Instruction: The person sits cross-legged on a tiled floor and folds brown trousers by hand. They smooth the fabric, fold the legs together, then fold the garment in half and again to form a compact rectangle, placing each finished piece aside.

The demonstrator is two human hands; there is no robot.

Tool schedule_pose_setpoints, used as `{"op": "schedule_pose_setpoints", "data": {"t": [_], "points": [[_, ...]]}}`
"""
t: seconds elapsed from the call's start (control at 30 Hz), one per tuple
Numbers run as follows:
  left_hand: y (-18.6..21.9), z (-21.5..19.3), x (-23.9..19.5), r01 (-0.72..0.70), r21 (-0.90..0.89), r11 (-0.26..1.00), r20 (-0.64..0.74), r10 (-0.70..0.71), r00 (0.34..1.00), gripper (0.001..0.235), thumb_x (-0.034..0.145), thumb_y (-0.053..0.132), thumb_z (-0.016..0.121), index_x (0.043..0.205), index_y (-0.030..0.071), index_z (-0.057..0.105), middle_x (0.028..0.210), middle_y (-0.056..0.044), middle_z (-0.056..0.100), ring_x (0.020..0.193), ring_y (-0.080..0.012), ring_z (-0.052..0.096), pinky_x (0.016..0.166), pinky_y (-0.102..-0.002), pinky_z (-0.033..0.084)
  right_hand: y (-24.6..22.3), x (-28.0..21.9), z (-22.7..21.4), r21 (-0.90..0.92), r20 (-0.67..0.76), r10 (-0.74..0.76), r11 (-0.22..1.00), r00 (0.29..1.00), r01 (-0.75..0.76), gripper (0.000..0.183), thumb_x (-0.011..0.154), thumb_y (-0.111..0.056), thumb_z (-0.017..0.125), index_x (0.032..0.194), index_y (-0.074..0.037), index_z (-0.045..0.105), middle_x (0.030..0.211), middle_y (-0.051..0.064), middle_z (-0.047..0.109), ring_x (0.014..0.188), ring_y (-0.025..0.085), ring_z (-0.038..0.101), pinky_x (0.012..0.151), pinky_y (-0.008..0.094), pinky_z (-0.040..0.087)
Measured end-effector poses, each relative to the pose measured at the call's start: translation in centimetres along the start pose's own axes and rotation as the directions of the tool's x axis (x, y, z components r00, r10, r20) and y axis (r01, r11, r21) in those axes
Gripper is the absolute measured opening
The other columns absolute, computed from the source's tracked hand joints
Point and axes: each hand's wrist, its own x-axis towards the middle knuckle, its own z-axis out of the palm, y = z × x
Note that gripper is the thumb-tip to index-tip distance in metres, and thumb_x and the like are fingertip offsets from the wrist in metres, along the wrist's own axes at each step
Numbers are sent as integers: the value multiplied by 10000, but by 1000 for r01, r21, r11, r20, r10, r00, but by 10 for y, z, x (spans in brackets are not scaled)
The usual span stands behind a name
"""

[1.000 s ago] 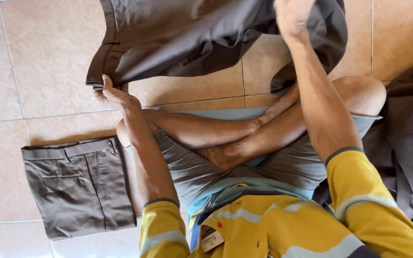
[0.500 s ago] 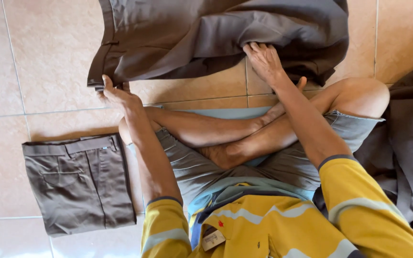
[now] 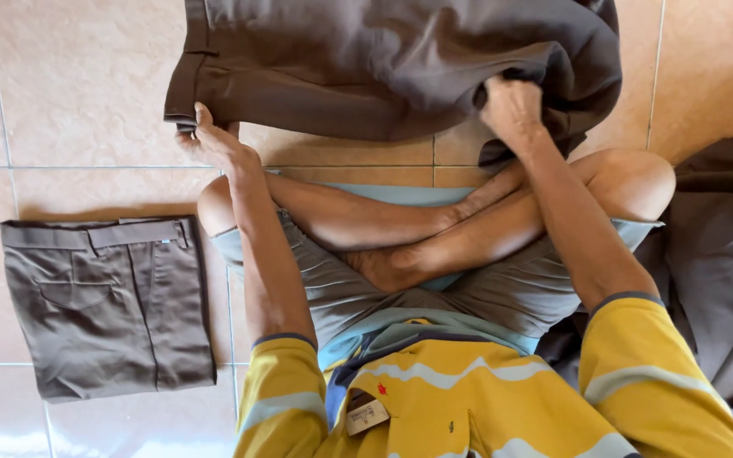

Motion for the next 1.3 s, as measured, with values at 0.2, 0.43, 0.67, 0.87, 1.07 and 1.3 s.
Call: {"op": "schedule_pose_setpoints", "data": {"t": [0.2, 0.43, 0.67, 0.87, 1.07, 1.3], "points": [[-36, -18, 49, -77, -269, 960, 49, 93, 994, 679, 851, 171, 857, 1381, 100, 438, 1175, -288, 596, 1061, -449, 633, 906, -635, 563, -59, 0, 44, 653, -112, -185, 727, 976, 212, 361, 712, -158, 616, 577, -23, 310, 531, 82, 215, 465, 271, 392, 499, 406, 363], [-46, -19, 58, -50, -293, 955, 65, 73, 995, 620, 848, 147, 868, 1340, 116, 491, 1122, -245, 615, 996, -416, 645, 918, -628, 534, -60, 8, -17, 817, -162, -192, 524, 968, 241, 284, 1003, -218, 578, 795, -31, 630, 692, 158, 563, 673, 365, 614, 584, 450, 474], [-21, -17, 29, -32, -203, 979, 90, 51, 995, 589, 866, 186, 830, 1334, 123, 477, 1141, -247, 595, 1042, -415, 633, 893, -589, 575, -35, 0, -50, 613, 249, -282, 787, 926, 74, 490, 924, -480, 554, 830, -30, 724, 773, 175, 673, 803, 377, 680, 665, 479, 523], [-113, -25, 120, -175, 65, 982, 143, 164, 976, 542, 796, 189, 903, 1244, 98, 613, 1041, -253, 681, 964, -390, 689, 696, -585, 646, 49, -11, -78, 327, 553, -200, 945, 809, 10, 711, 860, -690, 541, 858, -27, 799, 838, 192, 760, 906, 389, 733, 731, 504, 561], [-104, -28, 105, -190, 105, 976, 122, 177, 977, 546, 761, 208, 859, 1222, 42, 618, 1016, -254, 655, 966, -368, 673, 637, -562, 642, 70, -1, -160, 435, 750, -127, 834, 649, -339, 1062, 750, -788, 725, 1415, 34, 628, 1448, 279, 600, 1338, 463, 544, 1116, 547, 422], [-14, -3, -3, -173, 211, 962, 78, 160, 984, 316, 691, 179, 775, 902, 91, 557, 865, -85, 637, 756, -217, 563, 728, -381, 456, 46, 36, -148, 524, 805, 253, 120, 536, -843, 339, 1088, -431, 612, 1009, -182, 395, 1040, 139, 757, 1041, 299, 767, 1106, 677, 338]]}}
